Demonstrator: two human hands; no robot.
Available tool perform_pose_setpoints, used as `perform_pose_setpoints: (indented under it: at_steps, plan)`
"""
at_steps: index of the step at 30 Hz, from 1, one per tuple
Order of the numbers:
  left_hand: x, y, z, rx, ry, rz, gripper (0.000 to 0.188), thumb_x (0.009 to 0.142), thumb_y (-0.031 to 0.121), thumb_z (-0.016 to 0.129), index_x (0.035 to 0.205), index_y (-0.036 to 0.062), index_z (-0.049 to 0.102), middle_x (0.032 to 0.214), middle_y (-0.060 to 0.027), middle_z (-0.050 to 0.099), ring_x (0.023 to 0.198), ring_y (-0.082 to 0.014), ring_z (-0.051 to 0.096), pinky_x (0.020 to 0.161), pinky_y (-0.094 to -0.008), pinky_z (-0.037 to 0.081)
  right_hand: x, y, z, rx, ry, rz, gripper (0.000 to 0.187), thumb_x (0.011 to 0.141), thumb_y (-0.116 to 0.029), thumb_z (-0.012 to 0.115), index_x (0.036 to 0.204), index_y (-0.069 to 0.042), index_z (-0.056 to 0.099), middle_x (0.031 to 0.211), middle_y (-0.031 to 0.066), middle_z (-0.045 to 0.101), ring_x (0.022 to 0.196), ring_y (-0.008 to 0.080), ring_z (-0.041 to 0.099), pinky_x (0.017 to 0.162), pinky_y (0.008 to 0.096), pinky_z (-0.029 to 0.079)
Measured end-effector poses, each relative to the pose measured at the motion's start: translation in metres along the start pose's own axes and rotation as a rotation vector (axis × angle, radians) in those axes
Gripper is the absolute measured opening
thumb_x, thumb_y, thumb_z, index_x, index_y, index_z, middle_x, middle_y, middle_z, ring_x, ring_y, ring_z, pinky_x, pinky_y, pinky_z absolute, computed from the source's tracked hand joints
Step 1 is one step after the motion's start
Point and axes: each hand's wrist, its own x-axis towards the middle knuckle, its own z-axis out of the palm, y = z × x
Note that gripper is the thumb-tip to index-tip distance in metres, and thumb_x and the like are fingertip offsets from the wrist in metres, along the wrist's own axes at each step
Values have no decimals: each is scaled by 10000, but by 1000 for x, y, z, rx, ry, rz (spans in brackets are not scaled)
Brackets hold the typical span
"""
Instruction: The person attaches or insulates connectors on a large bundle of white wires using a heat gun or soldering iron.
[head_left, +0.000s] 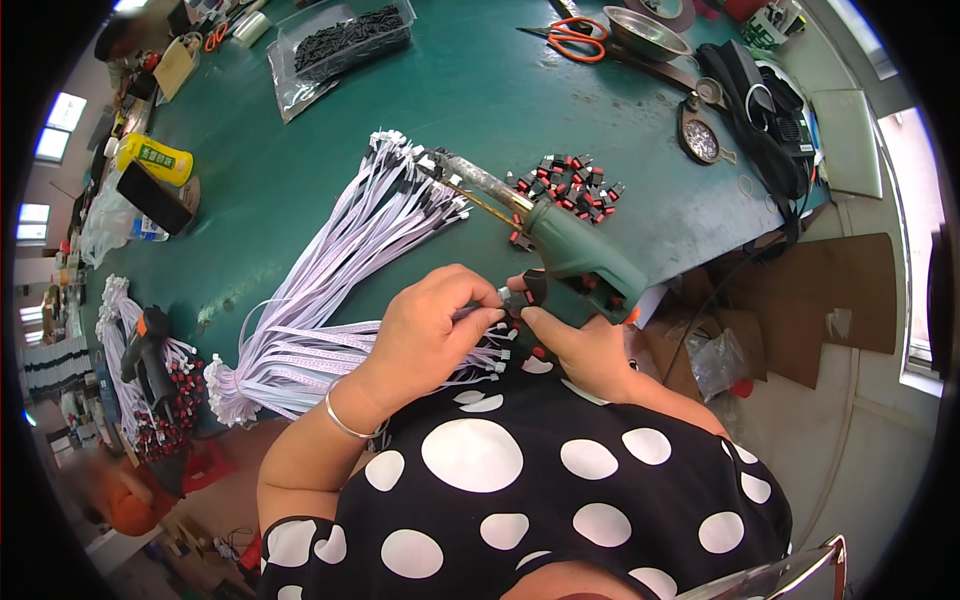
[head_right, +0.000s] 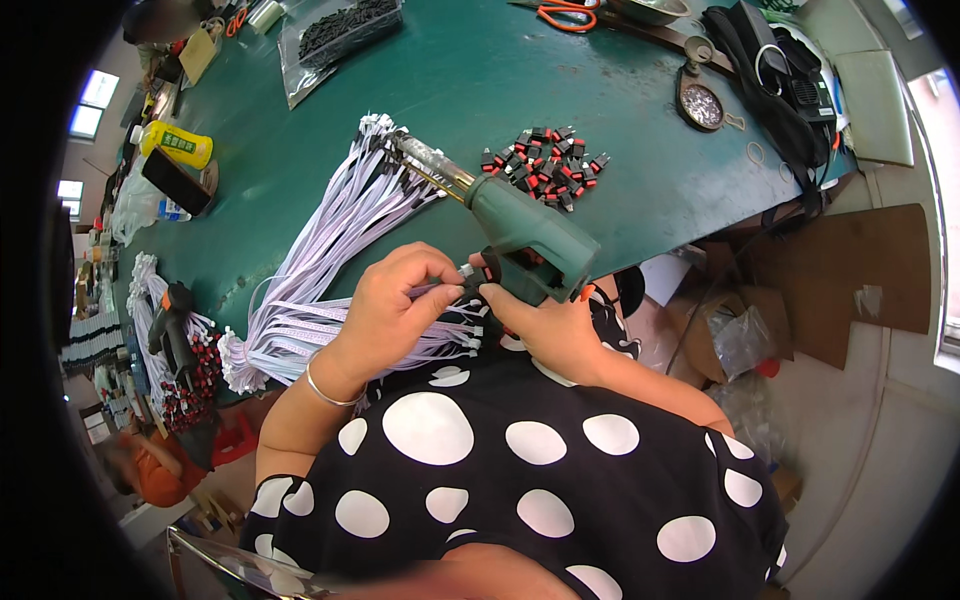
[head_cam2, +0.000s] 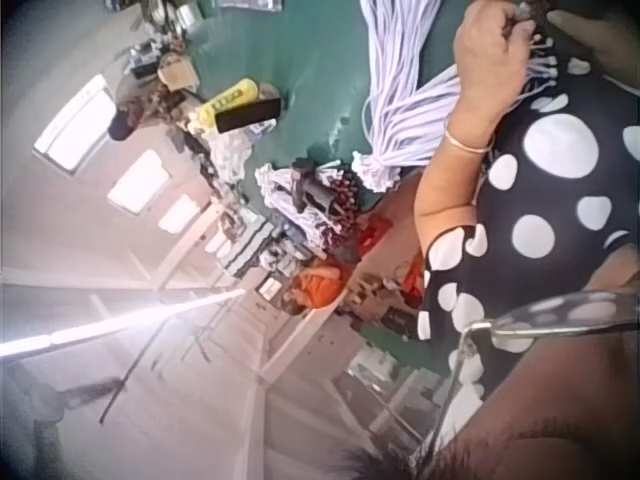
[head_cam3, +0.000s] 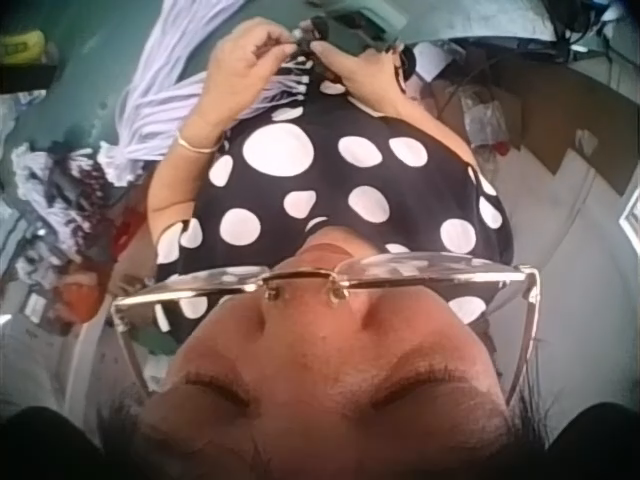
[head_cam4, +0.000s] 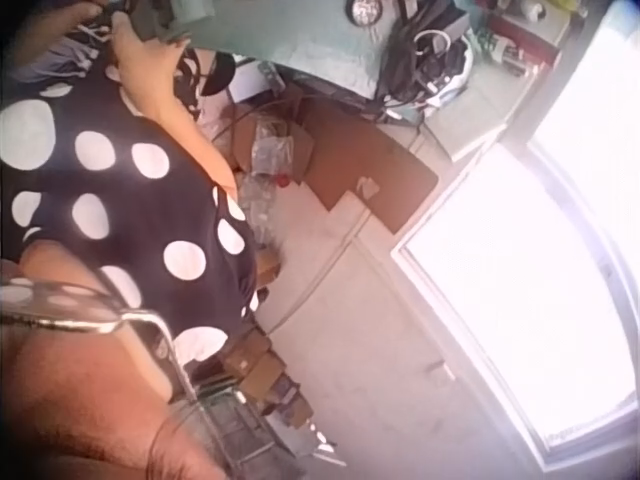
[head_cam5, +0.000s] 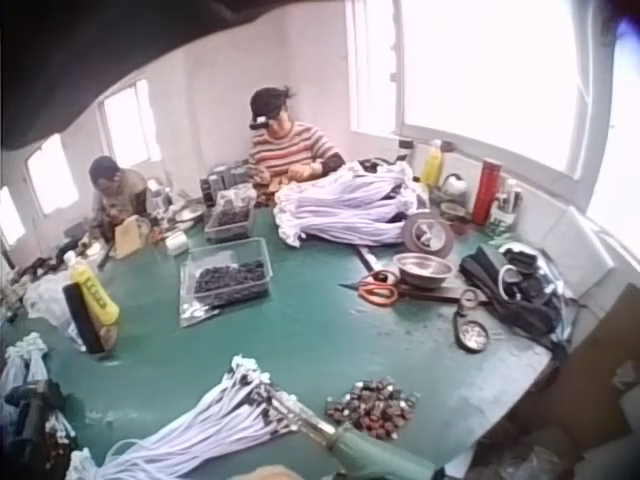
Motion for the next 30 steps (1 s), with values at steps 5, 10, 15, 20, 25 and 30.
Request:
perform_pose_setpoints:
  at_steps: [5, 10, 15, 20, 25, 30]
  plan:
    - [-2, -11, 0, -77, -15, -32, 79, 749, 54, 640, 793, 22, 582, 774, -85, 575, 654, -243, 540, 602, -323, 435, -2, -13, -32, 103, 287, -220, 256, 833, -34, 491, 1075, 46, 527, 988, 131, 606, 805, 175, 602, 743, 303, 483]
    - [-6, -32, 8, 171, 38, 270, 134, 711, 67, 655, 819, 56, 575, 829, -66, 585, 806, -264, 524, 724, -365, 414, 19, -47, -110, -686, 366, -770, 419, 799, -82, 583, 1187, 2, 449, 938, 89, 576, 803, 140, 539, 738, 270, 446]
    - [-14, -26, 17, 85, -43, 40, 242, 737, 114, 662, 911, 48, 509, 821, -79, 575, 732, -265, 545, 660, -358, 431, 66, -36, -133, -1147, 328, -942, 518, 675, -58, 663, 1174, -83, 524, 910, 85, 612, 820, 247, 571, 750, 351, 426]
    - [-33, -22, 11, 127, -214, 86, 187, 754, 168, 650, 852, 55, 538, 770, -78, 581, 708, -261, 554, 679, -362, 437, 87, -34, -123, -1349, 87, -1081, 573, 629, -34, 661, 1177, -113, 514, 908, 29, 617, 781, 221, 569, 763, 330, 382]
    - [-23, -26, -3, 273, 67, 257, 145, 740, 134, 645, 808, 43, 555, 815, -92, 580, 756, -281, 540, 697, -370, 432, 97, -26, -126, -1312, -36, -1069, 689, 590, 16, 665, 1233, -119, 456, 897, 22, 619, 762, 218, 569, 769, 340, 384]
    - [12, -36, -34, 582, 262, 129, 120, 729, 103, 645, 804, 56, 564, 785, -63, 553, 770, -251, 537, 638, -361, 437, 96, -26, -130, -1407, -70, -1030, 657, 611, 13, 652, 1227, -114, 462, 894, 58, 614, 759, 235, 565, 760, 352, 388]
